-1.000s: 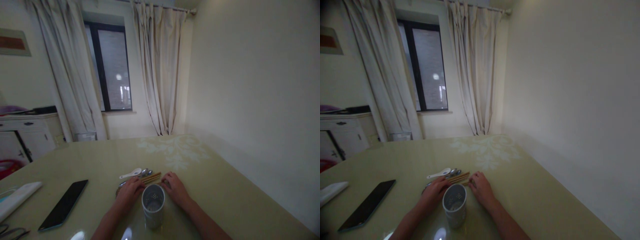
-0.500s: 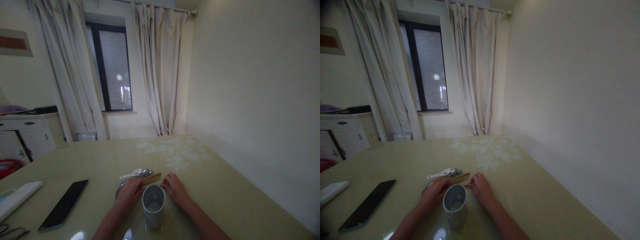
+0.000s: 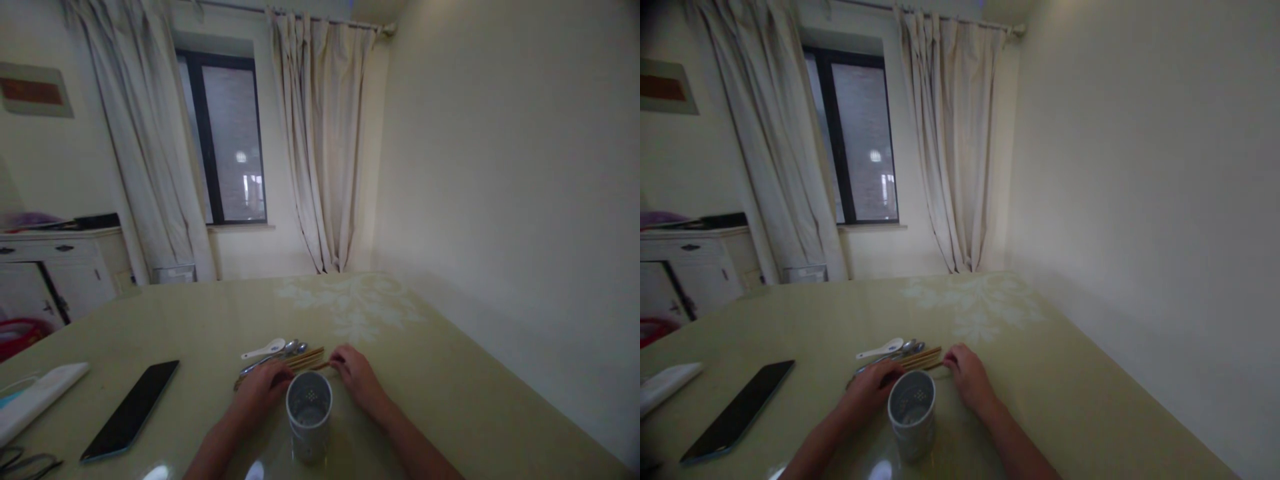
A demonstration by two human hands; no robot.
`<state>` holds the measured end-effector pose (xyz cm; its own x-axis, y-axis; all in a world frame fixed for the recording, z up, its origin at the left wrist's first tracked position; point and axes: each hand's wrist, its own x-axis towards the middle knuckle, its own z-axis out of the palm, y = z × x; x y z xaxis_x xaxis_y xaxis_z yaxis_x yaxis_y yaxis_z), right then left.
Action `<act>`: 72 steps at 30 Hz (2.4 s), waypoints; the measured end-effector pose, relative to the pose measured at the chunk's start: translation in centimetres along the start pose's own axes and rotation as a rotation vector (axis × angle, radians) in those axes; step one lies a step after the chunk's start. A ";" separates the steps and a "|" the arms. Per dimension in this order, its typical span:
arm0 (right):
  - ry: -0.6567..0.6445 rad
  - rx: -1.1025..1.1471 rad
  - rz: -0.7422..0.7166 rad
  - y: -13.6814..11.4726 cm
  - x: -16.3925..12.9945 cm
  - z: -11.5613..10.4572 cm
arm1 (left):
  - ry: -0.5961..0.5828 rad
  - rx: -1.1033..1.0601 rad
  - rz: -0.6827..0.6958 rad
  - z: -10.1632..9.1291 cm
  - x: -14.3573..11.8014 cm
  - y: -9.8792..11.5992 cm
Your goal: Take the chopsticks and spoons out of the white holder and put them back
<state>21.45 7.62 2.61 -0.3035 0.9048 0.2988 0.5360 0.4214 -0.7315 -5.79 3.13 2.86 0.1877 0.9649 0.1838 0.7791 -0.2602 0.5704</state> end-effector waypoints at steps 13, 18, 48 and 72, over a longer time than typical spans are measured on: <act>0.164 0.861 0.336 1.1 0.9 -2.0 | 0.387 -0.812 -0.258 -1.9 0.9 -0.8; 0.195 0.979 0.377 0.3 0.8 -1.9 | 0.447 -1.321 -0.361 -2.0 1.0 0.2; 0.537 1.000 -0.002 -4.3 -0.4 -6.7 | 0.272 0.013 -0.130 -1.4 0.4 0.7; 0.269 0.734 -0.066 -6.0 -1.6 -4.6 | 0.093 0.179 -0.099 0.2 0.2 0.6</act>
<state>22.34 3.94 9.34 -0.0649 0.9028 0.4252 -0.1632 0.4108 -0.8970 -5.19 3.19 3.12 0.0556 0.9758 0.2116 0.8860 -0.1459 0.4401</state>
